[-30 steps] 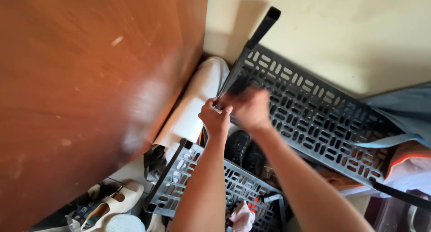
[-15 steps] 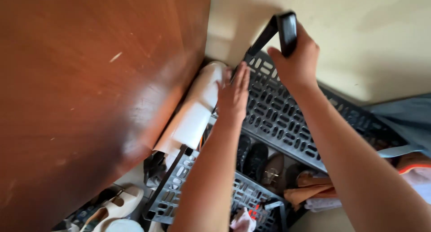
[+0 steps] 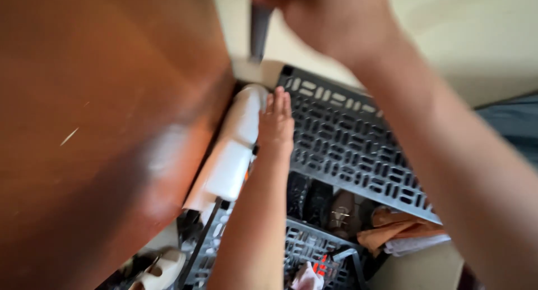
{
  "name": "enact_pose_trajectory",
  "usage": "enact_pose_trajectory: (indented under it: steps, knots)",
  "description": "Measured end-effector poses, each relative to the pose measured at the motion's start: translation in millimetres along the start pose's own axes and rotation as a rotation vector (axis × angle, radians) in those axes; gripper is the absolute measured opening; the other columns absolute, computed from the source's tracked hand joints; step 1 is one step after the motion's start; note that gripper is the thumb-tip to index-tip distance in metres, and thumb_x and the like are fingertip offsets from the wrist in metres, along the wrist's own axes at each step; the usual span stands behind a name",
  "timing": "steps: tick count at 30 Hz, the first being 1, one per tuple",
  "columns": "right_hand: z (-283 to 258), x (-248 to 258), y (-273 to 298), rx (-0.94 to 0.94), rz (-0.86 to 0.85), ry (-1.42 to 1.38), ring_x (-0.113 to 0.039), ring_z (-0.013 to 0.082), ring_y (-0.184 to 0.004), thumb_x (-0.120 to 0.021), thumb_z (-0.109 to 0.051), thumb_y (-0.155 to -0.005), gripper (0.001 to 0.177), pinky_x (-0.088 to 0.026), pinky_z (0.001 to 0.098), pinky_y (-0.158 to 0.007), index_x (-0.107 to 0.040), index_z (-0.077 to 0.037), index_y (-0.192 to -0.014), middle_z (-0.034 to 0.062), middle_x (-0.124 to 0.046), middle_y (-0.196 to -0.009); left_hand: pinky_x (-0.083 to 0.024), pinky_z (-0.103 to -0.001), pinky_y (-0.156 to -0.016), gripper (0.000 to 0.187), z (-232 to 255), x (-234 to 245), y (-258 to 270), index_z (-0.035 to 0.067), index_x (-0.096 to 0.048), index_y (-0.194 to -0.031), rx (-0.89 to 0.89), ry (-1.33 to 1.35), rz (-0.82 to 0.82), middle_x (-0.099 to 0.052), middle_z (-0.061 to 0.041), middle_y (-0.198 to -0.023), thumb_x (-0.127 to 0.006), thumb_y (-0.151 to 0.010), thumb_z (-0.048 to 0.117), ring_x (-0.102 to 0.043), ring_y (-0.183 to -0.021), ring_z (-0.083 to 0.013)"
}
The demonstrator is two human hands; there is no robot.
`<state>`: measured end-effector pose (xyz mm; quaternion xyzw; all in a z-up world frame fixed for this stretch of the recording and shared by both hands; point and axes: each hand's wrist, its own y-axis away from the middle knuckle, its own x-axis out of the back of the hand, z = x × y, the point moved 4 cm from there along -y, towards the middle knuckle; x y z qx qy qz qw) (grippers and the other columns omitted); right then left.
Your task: The person is removing shoes and disassembling a plastic shoe rack.
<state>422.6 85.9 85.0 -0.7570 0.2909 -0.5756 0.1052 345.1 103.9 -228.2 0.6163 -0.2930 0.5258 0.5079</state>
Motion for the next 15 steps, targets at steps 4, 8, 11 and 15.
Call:
enact_pose_trajectory:
  steps: [4, 8, 11, 15]
  knots:
    - [-19, 37, 69, -0.167, 0.2, -0.37, -0.069, 0.0256, -0.09, -0.083, -0.007, -0.096, 0.029, -0.056, 0.0383, -0.081, -0.06, 0.0, -0.112, 0.0141, -0.07, -0.098, -0.037, -0.054, -0.118, 0.059, -7, -36, -23, 0.016, -0.035, -0.159, 0.039, 0.372, 0.319, -0.029, -0.007, -0.166, -0.051, -0.102, 0.019, -0.037, -0.147, -0.0329]
    - [21, 9, 192, -0.855, 0.642, -1.275, -0.073, 0.0218, -0.09, -0.073, -0.003, -0.083, 0.028, -0.063, 0.0389, -0.083, -0.061, -0.007, -0.107, 0.0085, -0.072, -0.097, -0.03, -0.062, -0.114, 0.078, -15, -26, -5, 0.008, -0.026, -0.158, -0.097, 0.07, 0.364, -0.023, -0.013, -0.168, -0.059, -0.087, 0.011, -0.027, -0.15, -0.0357]
    - [38, 12, 311, -0.98, 0.681, -0.986, -0.065, 0.0188, -0.085, -0.079, -0.001, -0.085, 0.029, -0.056, 0.0354, -0.077, -0.065, -0.002, -0.11, 0.0077, -0.065, -0.091, -0.029, -0.059, -0.118, 0.083, 7, 7, -2, 0.007, -0.022, -0.161, -0.178, -0.062, 0.338, -0.022, -0.014, -0.169, -0.061, -0.088, 0.012, -0.023, -0.154, -0.0344]
    - [14, 56, 429, -1.24, 0.542, -0.343, -0.066, 0.0145, -0.078, -0.084, -0.003, -0.074, 0.024, -0.055, 0.0305, -0.075, -0.073, -0.004, -0.096, 0.0046, -0.074, -0.085, -0.035, -0.053, -0.109, 0.093, 102, 51, 60, -0.007, -0.023, -0.16, -0.175, -0.169, 0.287, -0.03, -0.025, -0.163, -0.074, -0.082, 0.005, -0.029, -0.151, -0.0375]
